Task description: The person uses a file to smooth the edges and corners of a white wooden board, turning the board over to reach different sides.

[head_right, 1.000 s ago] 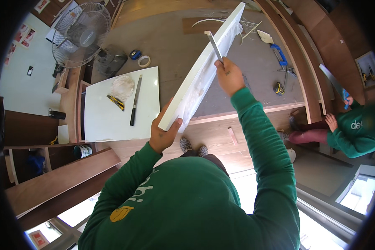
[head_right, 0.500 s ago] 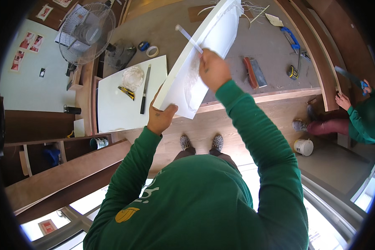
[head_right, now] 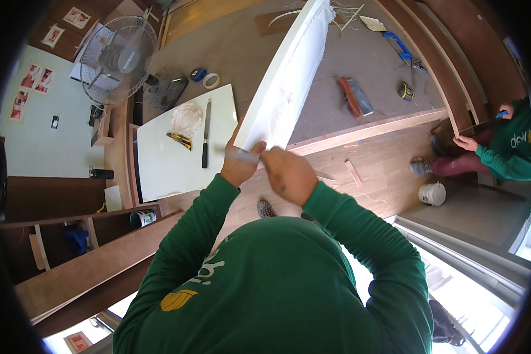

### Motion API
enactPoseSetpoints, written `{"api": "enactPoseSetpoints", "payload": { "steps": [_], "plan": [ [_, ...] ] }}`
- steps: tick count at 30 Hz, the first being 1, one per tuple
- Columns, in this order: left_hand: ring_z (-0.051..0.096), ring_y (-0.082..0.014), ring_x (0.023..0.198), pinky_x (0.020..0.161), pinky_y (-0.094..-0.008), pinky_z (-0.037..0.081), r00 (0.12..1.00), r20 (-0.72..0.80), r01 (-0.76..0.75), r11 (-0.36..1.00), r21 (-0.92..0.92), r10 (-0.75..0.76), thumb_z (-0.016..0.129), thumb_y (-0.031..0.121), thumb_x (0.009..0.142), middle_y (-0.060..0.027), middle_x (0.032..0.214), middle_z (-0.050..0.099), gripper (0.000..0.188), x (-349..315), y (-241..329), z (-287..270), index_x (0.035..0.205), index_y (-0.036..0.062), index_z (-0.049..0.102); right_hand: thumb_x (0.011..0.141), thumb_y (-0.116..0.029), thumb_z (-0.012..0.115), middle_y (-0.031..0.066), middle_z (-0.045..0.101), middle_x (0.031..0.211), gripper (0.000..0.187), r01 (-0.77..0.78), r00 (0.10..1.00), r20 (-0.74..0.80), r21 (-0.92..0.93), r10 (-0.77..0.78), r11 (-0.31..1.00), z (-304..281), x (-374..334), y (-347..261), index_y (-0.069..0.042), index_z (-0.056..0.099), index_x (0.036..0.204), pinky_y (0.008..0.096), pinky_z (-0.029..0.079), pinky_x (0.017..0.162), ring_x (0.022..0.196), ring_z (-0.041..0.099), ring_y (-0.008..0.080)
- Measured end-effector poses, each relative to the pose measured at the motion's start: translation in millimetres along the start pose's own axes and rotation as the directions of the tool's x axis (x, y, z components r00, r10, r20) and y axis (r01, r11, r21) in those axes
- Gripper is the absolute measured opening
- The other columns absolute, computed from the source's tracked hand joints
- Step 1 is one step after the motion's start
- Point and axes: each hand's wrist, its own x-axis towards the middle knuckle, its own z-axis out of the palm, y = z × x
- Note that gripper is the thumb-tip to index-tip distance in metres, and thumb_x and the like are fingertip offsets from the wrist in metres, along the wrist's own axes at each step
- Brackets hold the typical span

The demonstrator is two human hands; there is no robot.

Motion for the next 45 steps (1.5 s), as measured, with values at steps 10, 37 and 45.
{"api": "enactPoseSetpoints", "payload": {
  "steps": [10,37,45],
  "plan": [
    [0.059,-0.0249,0.130,0.107,-0.0342,0.046,0.994,0.034,0.101,0.994,-0.050,-0.099,0.056,-0.008,0.085,-0.0183,0.144,0.059,0.081,1,-1,11,0.160,0.0099,0.035,0.105,-0.018,0.054,0.0263,0.064,0.086,0.021,-0.286,0.930,-0.227,0.045,0.289,0.957,-9,38,34,0.002,0.061,0.103,0.0527,0.050,0.070,0.080,0.063,0.0471],
    [0.067,-0.0149,0.097,0.085,-0.0331,0.056,0.981,0.049,0.192,0.979,-0.071,-0.189,0.072,0.001,0.090,-0.0093,0.105,0.072,0.037,-3,-61,-11,0.125,-0.0009,0.061,0.097,-0.008,0.059,0.0220,0.066,0.095,0.016,0.050,0.999,-0.004,0.060,-0.050,0.997,0,3,-9,-0.001,0.063,0.111,0.0483,0.053,0.072,0.081,0.065,0.0429],
    [0.063,-0.0206,0.122,0.103,-0.0325,0.050,0.999,0.038,0.033,0.999,0.011,-0.033,0.061,-0.005,0.091,-0.0176,0.143,0.061,0.076,2,-8,2,0.160,0.0039,0.032,0.101,-0.027,0.067,0.0053,0.059,0.074,0.030,-0.482,0.816,-0.007,0.543,0.578,0.687,-20,22,7,0.003,0.068,0.097,0.0337,0.047,0.066,0.072,0.054,0.0126]
  ]
}}
